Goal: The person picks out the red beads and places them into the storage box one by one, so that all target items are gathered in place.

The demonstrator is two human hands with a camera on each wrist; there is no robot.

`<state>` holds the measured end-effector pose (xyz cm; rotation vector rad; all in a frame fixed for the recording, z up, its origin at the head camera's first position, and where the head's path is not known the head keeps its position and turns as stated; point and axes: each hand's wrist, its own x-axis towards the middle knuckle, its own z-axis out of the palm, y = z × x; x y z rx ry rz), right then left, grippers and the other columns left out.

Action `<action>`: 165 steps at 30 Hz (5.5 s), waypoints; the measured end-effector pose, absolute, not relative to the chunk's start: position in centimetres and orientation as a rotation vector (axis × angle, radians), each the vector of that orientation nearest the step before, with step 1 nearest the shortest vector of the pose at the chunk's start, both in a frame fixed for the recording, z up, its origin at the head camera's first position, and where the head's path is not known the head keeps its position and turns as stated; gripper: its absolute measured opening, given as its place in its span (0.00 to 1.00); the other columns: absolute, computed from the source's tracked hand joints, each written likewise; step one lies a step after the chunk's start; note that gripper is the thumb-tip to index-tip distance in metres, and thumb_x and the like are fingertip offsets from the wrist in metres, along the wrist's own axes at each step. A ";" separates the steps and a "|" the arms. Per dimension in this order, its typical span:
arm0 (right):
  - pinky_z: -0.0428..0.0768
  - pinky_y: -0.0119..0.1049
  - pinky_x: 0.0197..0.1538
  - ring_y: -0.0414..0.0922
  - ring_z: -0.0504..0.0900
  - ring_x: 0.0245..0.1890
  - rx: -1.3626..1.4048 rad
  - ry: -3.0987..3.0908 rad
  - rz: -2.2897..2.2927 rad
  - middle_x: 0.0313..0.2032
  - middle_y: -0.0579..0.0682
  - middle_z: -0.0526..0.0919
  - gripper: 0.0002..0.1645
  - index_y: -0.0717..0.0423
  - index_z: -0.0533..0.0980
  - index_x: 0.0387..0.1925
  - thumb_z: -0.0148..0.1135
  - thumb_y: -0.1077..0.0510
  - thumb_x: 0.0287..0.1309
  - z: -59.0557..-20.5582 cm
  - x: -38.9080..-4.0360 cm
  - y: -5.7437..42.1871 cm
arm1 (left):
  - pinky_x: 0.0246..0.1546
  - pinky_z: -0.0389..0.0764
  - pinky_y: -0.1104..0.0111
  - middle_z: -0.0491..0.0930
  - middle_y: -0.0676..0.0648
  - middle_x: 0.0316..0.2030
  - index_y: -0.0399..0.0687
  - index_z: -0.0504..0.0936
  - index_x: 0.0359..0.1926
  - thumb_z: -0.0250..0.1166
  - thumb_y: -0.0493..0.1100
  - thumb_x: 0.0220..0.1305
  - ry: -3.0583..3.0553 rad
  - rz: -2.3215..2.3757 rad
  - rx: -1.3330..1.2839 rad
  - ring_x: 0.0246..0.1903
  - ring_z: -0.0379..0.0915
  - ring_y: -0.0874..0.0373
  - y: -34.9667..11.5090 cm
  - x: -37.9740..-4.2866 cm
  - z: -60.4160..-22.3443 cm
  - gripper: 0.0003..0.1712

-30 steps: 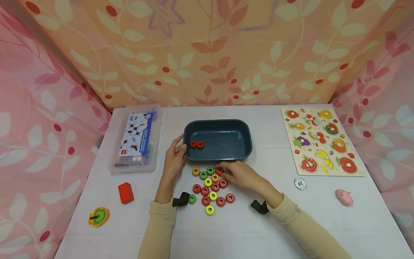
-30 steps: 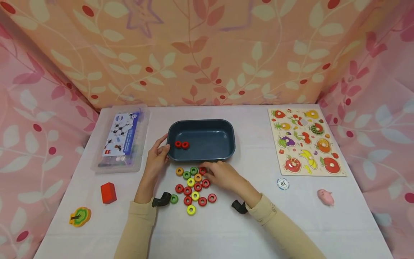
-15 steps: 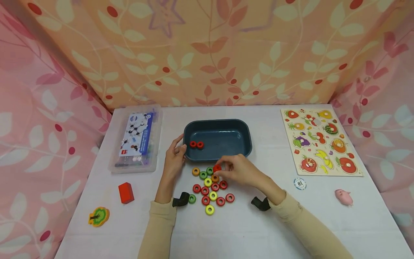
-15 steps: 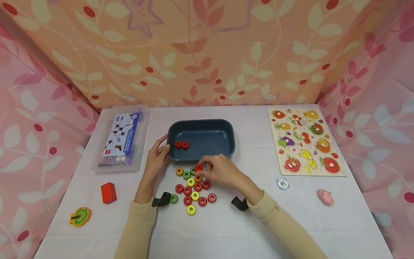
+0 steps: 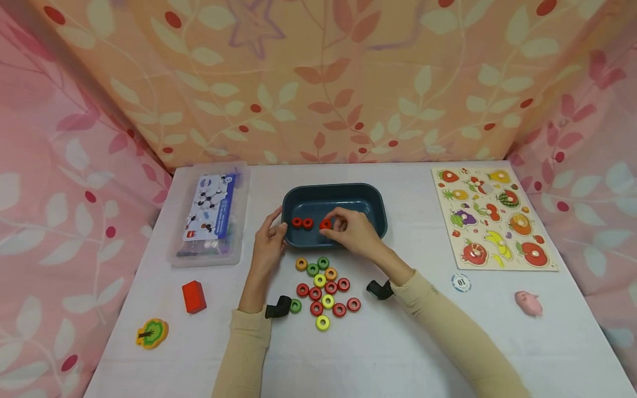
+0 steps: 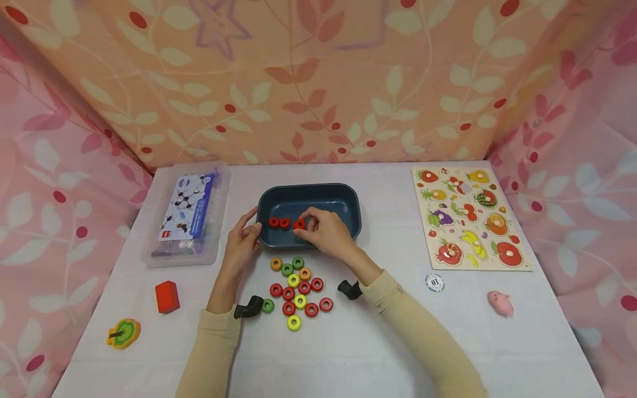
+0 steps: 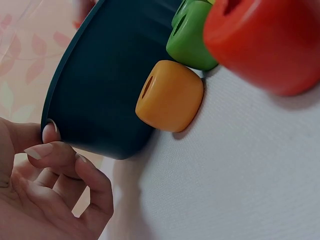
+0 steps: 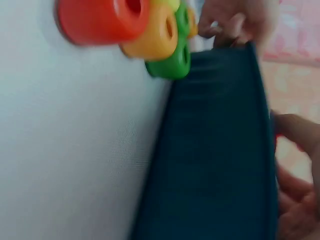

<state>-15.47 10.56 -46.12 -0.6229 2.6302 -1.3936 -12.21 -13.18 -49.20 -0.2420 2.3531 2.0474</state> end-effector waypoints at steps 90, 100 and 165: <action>0.72 0.38 0.29 0.43 0.77 0.25 -0.417 2.721 -0.959 0.26 0.46 0.80 0.16 0.52 0.82 0.48 0.73 0.56 0.57 -46.9 -18.2 10.0 | 0.24 0.69 0.70 0.73 0.45 0.25 0.68 0.67 0.72 0.56 0.46 0.76 2.284 2.073 -0.259 0.24 0.67 0.52 -13.4 -12.2 -49.0 0.27; 0.78 0.42 0.38 0.43 0.82 0.31 -0.452 2.758 -1.009 0.31 0.46 0.85 0.16 0.55 0.81 0.50 0.69 0.61 0.60 -47.1 -18.5 10.0 | 0.23 0.68 0.72 0.72 0.48 0.24 0.70 0.69 0.70 0.56 0.47 0.76 2.337 2.074 -0.259 0.23 0.67 0.55 -13.2 -12.1 -49.2 0.25; 0.72 0.30 0.25 0.36 0.71 0.19 -1.056 2.426 -1.299 0.20 0.38 0.74 0.16 0.48 0.79 0.41 0.76 0.59 0.51 -44.0 -12.2 12.6 | 0.23 0.69 0.71 0.72 0.48 0.24 0.66 0.69 0.71 0.55 0.46 0.77 2.353 2.084 -0.237 0.22 0.66 0.56 -13.0 -12.1 -49.4 0.25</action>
